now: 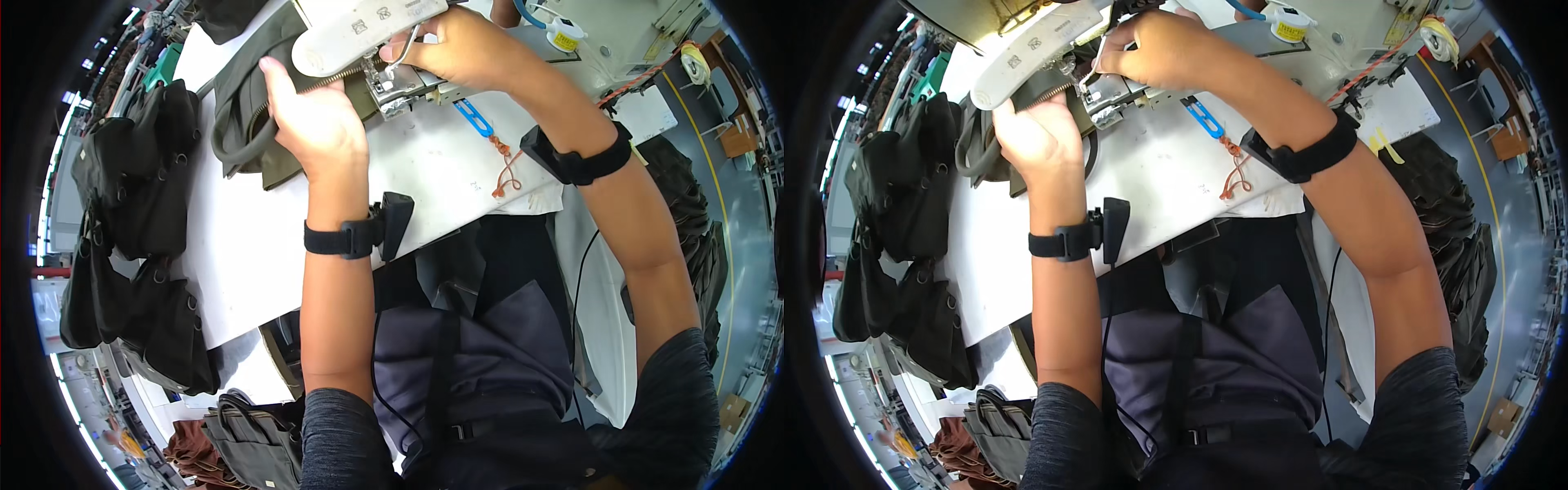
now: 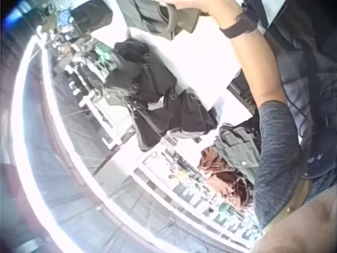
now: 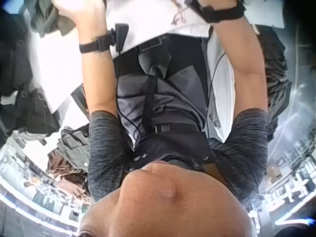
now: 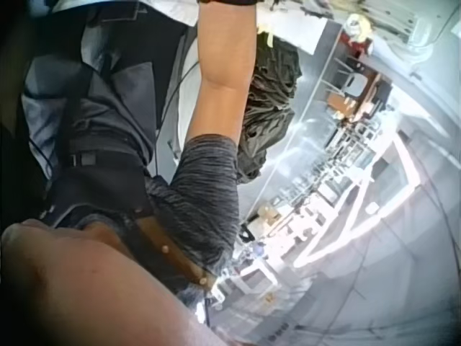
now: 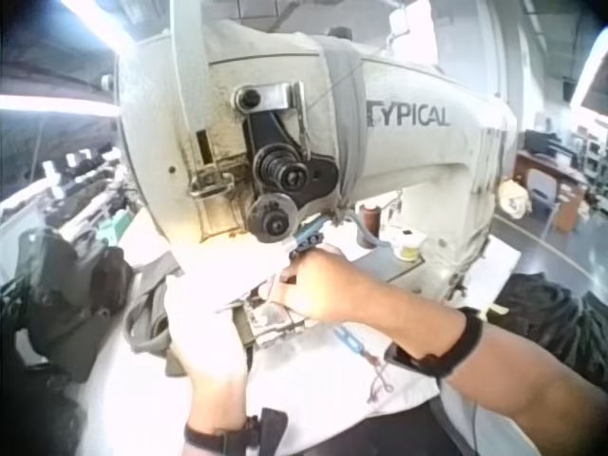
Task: The person operates an industrial sewing machine to stitch a zipper onto a dark green fabric bag. They guide the bag under the needle, align the zipper, and use scissors to trim excess thread. The person repeatedly inspects the stitching and adjusts the bag's position to ensure the zipper is securely attached.
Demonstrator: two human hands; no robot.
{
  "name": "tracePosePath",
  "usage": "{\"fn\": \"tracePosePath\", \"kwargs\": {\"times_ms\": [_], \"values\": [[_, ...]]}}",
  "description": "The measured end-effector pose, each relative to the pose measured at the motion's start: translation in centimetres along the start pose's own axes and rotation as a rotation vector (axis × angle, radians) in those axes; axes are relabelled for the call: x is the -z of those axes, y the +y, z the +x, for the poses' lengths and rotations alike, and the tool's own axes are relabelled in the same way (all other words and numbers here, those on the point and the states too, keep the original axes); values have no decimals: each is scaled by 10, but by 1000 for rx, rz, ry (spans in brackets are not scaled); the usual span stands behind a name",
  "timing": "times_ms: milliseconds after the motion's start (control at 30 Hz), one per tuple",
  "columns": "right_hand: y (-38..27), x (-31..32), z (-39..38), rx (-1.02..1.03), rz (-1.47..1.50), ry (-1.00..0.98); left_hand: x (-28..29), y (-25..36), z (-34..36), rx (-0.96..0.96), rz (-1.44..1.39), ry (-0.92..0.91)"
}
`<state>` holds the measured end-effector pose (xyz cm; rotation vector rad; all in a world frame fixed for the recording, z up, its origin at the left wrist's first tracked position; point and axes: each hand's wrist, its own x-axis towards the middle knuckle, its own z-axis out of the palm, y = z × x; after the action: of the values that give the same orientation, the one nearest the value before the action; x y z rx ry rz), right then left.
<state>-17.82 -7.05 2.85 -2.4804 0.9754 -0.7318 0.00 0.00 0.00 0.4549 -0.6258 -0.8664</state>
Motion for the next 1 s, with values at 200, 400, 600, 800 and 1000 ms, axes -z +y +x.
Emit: {"fn": "tracePosePath", "kwargs": {"times_ms": [200, 400, 600, 800, 1000], "values": [[-2, -12, -3, -42, -54, 171, -12, -7, -2, 10, -77, 147], [-2, -16, -9, -10, 124, 305, -17, -6, 8, -1, -123, 140], [-22, -15, -13, -46, 204, 341, -22, 3, -17, -29, -22, 77], [-22, -8, -24, 85, 297, 269, -33, 9, -37, 1, -95, 136], [-33, 0, -28, 12, 327, 206, -31, 14, -56, -13, -56, 129]]}}
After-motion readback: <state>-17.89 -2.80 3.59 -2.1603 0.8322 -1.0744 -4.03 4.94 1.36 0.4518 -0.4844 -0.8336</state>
